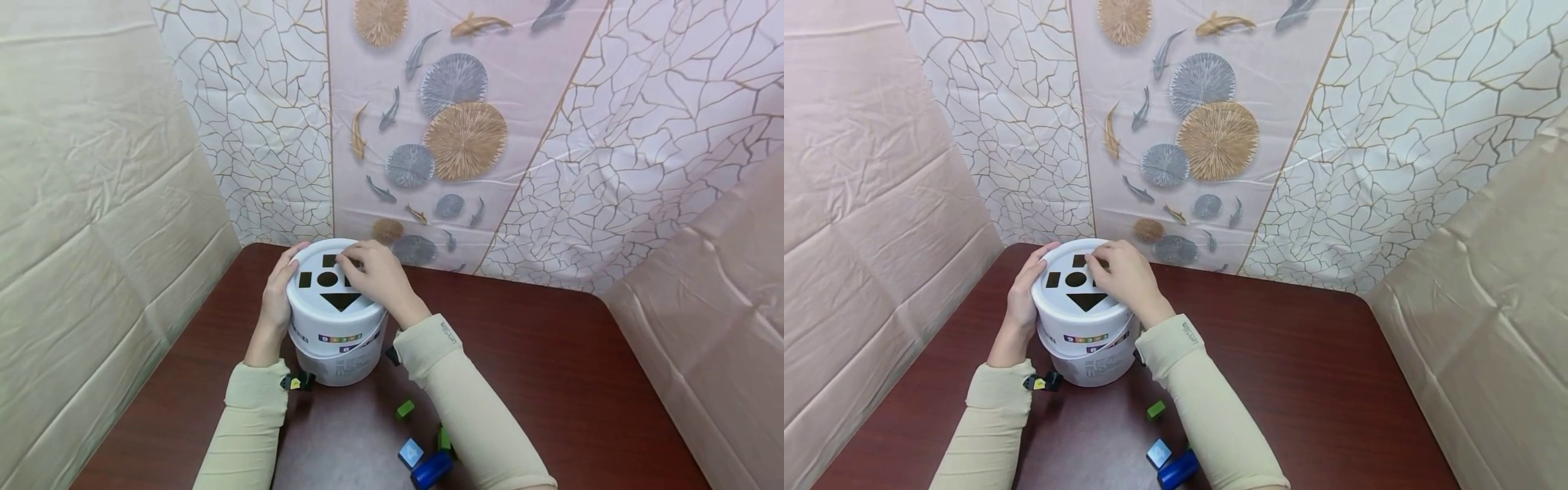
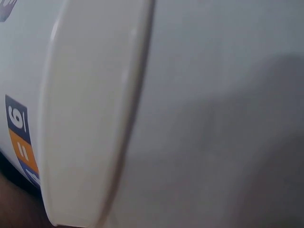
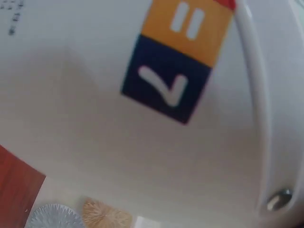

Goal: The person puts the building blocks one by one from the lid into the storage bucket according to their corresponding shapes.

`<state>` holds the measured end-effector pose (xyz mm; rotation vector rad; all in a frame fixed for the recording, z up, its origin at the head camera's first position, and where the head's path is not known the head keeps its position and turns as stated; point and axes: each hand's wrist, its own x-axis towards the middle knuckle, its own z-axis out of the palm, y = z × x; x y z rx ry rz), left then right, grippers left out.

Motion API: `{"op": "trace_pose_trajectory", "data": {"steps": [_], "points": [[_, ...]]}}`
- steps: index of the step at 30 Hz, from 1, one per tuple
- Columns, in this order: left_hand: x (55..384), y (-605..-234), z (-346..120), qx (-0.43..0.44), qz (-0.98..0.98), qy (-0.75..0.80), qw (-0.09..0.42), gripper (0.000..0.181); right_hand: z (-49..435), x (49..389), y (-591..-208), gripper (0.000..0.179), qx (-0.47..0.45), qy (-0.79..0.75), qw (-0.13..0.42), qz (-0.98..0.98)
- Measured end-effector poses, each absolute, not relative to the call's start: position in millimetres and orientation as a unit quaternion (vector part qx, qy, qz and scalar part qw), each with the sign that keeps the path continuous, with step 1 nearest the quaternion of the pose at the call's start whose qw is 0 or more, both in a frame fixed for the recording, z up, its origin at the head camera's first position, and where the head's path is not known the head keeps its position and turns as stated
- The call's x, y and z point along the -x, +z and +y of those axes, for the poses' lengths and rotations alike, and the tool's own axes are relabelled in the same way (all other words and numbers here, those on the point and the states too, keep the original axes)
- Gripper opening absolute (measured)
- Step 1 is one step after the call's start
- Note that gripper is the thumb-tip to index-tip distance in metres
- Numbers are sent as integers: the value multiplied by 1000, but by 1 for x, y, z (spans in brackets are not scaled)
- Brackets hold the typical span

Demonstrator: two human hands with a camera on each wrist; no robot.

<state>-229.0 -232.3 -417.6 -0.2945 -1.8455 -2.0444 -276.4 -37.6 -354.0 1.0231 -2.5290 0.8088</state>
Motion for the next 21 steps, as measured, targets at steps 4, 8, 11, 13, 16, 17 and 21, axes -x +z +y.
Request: {"op": "trace_pose_trajectory", "data": {"steps": [4,8,11,13,16,17,21], "points": [[229,-417,-230,99,-654,-726,186,47,-26,271,-360,30,-378,287,154,-867],[229,-417,-229,101,-654,-725,191,48,-9,264,-376,38,-432,299,184,-831],[229,-417,-229,101,-649,-728,194,48,4,259,-392,42,-462,330,212,-796],[229,-417,-229,102,-644,-732,195,47,11,256,-402,43,-467,352,222,-781],[230,-418,-229,102,-643,-734,194,46,19,251,-414,45,-460,369,231,-774],[230,-418,-229,102,-642,-735,194,46,21,248,-416,45,-455,372,233,-775],[230,-418,-229,101,-644,-734,193,46,26,239,-418,46,-441,368,239,-783]]}}
